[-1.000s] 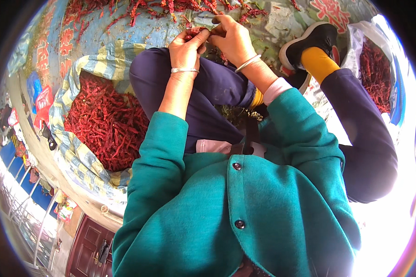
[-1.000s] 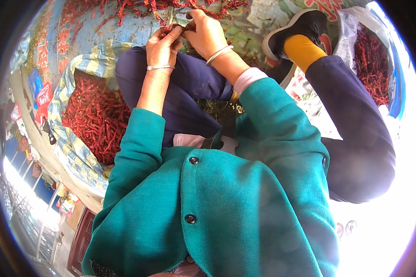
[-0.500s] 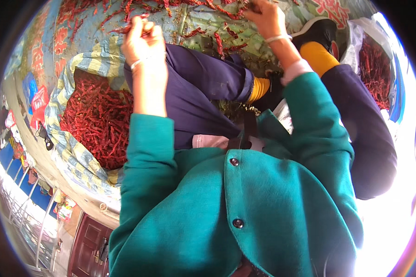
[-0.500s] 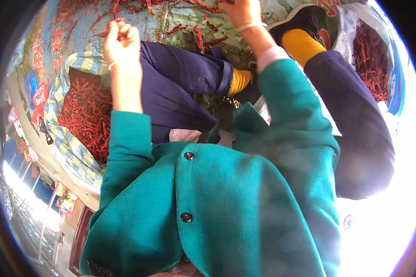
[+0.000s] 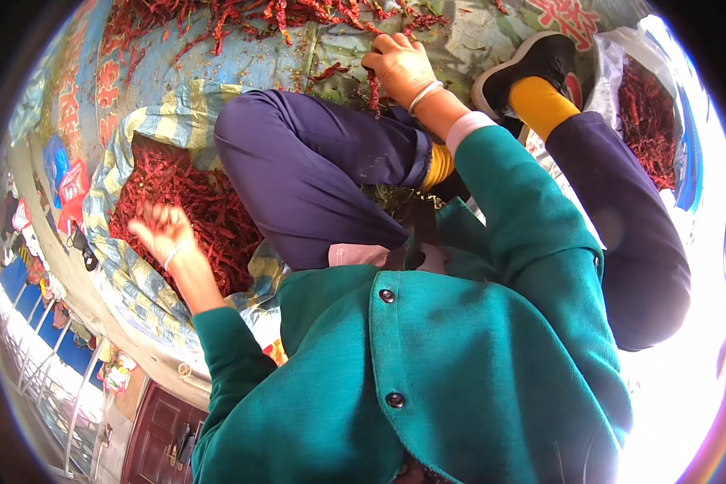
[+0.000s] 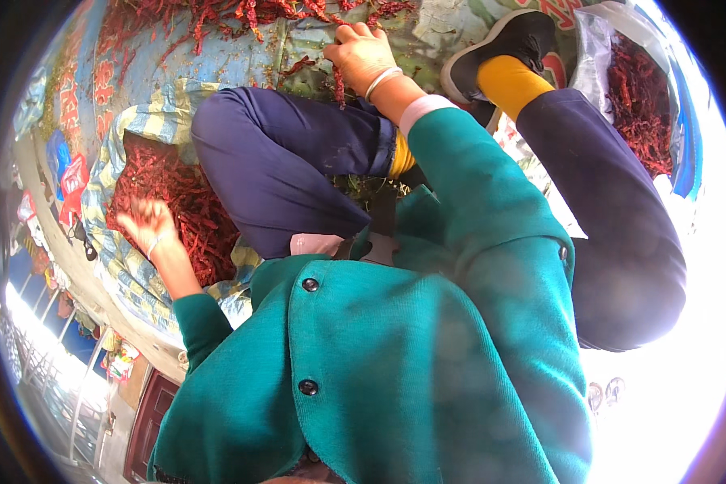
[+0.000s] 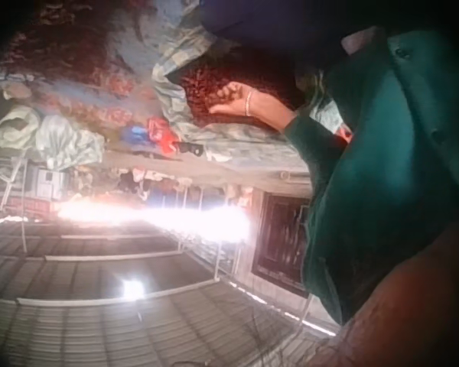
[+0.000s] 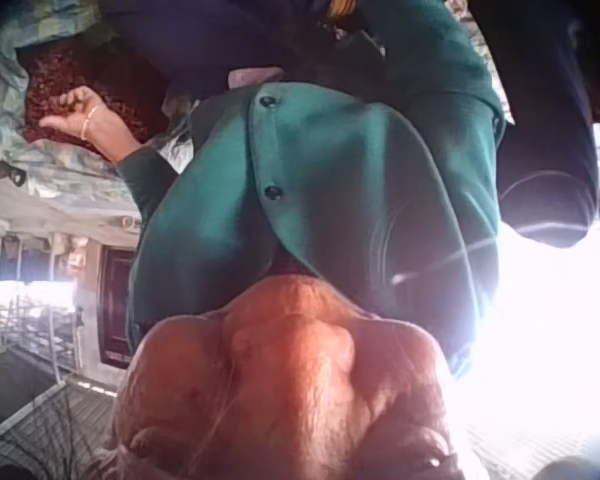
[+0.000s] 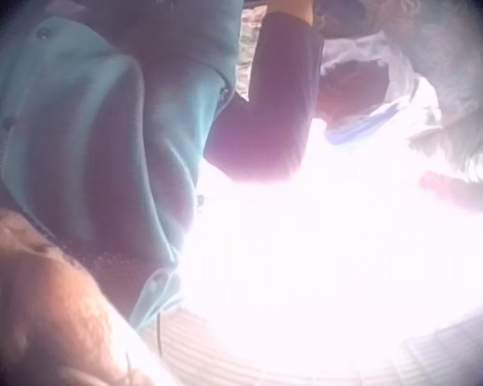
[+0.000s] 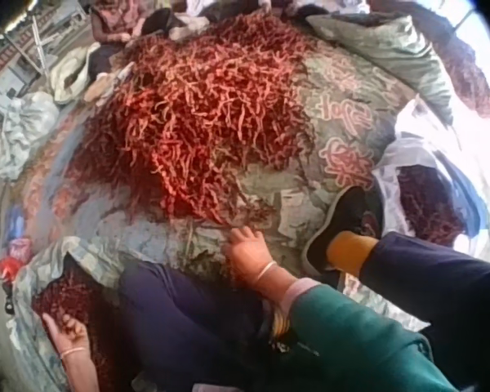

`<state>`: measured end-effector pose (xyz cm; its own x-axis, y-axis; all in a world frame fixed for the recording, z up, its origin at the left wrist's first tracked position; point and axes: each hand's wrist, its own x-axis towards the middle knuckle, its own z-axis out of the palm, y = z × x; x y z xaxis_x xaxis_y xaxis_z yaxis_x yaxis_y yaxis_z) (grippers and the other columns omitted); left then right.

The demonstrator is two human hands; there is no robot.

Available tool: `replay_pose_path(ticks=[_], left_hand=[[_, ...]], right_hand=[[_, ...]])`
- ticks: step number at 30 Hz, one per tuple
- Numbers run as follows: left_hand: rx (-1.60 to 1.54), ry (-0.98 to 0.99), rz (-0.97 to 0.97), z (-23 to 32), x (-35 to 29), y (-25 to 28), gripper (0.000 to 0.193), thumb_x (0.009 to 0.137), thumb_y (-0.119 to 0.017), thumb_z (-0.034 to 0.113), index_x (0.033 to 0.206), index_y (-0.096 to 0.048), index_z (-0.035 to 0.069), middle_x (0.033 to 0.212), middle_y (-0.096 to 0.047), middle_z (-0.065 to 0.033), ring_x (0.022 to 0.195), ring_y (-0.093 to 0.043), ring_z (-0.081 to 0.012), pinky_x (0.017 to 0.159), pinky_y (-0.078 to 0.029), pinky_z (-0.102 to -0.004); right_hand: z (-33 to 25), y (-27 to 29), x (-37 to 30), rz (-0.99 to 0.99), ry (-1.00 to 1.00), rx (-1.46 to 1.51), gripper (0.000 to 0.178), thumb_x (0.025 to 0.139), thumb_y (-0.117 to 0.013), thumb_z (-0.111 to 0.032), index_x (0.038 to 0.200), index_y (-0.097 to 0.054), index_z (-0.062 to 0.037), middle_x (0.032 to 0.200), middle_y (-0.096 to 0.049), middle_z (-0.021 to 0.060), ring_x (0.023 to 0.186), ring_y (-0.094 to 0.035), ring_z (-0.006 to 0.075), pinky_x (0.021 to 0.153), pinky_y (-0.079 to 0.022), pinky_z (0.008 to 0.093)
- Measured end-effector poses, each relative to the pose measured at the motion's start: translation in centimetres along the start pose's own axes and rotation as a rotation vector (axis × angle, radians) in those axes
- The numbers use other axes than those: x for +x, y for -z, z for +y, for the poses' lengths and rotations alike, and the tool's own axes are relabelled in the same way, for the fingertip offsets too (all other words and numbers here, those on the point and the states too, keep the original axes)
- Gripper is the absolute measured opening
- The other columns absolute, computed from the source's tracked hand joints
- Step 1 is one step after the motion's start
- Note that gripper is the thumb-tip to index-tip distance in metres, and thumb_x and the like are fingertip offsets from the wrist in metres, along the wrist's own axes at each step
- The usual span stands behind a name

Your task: The person sits on a tarp and repeatedly picks up dried red chili peppers, removes the stems by hand, and drops the peppers into a pile while discarding the stems.

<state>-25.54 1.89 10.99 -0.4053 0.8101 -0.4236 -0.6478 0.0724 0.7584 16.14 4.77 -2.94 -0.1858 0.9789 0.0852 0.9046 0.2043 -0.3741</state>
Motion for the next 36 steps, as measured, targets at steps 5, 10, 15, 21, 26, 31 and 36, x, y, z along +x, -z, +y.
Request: replay_pose_path(ticks=[5,10,15,21,26,31,36], left_hand=[[-0.043,0.195,0.419,2.0,-3.1,9.1,0.048,0.080,-0.058,0.048,0.073,-0.045,0.002,0.059,-0.041,-0.0029,0.053,-0.033,-0.0147,0.051,-0.028,-0.0278],[-0.135,0.354,0.356,-1.1,-4.0,7.4,0.033,0.088,-0.056,0.024,0.104,-0.046,-0.003,0.059,-0.034,0.0009,0.052,-0.032,-0.0095,0.048,-0.027,-0.0230],[0.256,0.327,-0.273,-8.0,-6.0,-6.1,0.034,0.085,-0.056,0.007,0.116,-0.049,-0.005,0.066,-0.041,0.0011,0.054,-0.034,-0.0070,0.047,-0.029,-0.0196],[0.678,0.303,-0.552,-15.6,-6.7,-15.9,0.024,0.079,-0.064,0.005,0.100,-0.060,-0.006,0.075,-0.057,-0.0022,0.059,-0.046,-0.0051,0.048,-0.033,-0.0172],[0.996,0.196,-0.649,-18.1,-6.2,-17.5,0.020,0.079,-0.066,0.011,0.093,-0.062,-0.004,0.069,-0.055,0.0004,0.055,-0.044,-0.0039,0.046,-0.032,-0.0169],[0.167,0.458,-0.388,-21.5,-6.3,-16.4,0.009,0.084,-0.061,0.011,0.083,-0.055,0.004,0.066,-0.051,-0.0013,0.054,-0.045,-0.0096,0.045,-0.034,-0.0222],[-0.012,0.327,-0.472,-18.7,-3.0,-16.4,0.014,0.090,-0.052,0.014,0.087,-0.054,0.001,0.081,-0.056,-0.0095,0.069,-0.050,-0.0160,0.055,-0.038,-0.0267]], right_hand=[[1.3,0.7,-0.7,0.029,-0.381,0.952,0.019,0.076,-0.063,-0.004,0.095,-0.062,-0.0046,0.085,-0.064,0.0017,0.076,-0.062,0.0144,0.065,-0.048,0.0250],[-1.0,4.3,-1.3,-0.178,-0.685,1.743,0.016,0.085,-0.058,-0.007,0.100,-0.058,-0.0012,0.082,-0.063,0.0057,0.066,-0.060,0.0109,0.056,-0.049,0.0221],[-2.7,5.3,-1.3,-0.325,-0.582,1.894,0.014,0.086,-0.057,-0.009,0.098,-0.058,-0.0014,0.083,-0.063,0.0072,0.066,-0.059,0.0111,0.062,-0.050,0.0227],[-3.9,6.0,-1.6,-0.389,-0.497,1.962,0.018,0.086,-0.057,-0.010,0.102,-0.056,-0.0011,0.083,-0.063,0.0063,0.068,-0.060,0.0094,0.062,-0.049,0.0207],[-3.8,5.8,-1.9,-0.351,-0.483,1.826,0.022,0.085,-0.058,-0.009,0.104,-0.054,-0.0001,0.081,-0.063,0.0070,0.066,-0.058,0.0096,0.060,-0.047,0.0206],[-2.5,5.2,-1.4,-0.008,-0.691,1.914,0.010,0.086,-0.053,-0.005,0.093,-0.055,0.0017,0.078,-0.061,0.0098,0.064,-0.056,0.0133,0.059,-0.047,0.0250],[5.0,6.6,-2.2,-0.021,-0.565,1.179,0.017,0.088,-0.054,-0.015,0.097,-0.063,-0.0048,0.084,-0.064,0.0065,0.070,-0.057,0.0110,0.060,-0.046,0.0234]])
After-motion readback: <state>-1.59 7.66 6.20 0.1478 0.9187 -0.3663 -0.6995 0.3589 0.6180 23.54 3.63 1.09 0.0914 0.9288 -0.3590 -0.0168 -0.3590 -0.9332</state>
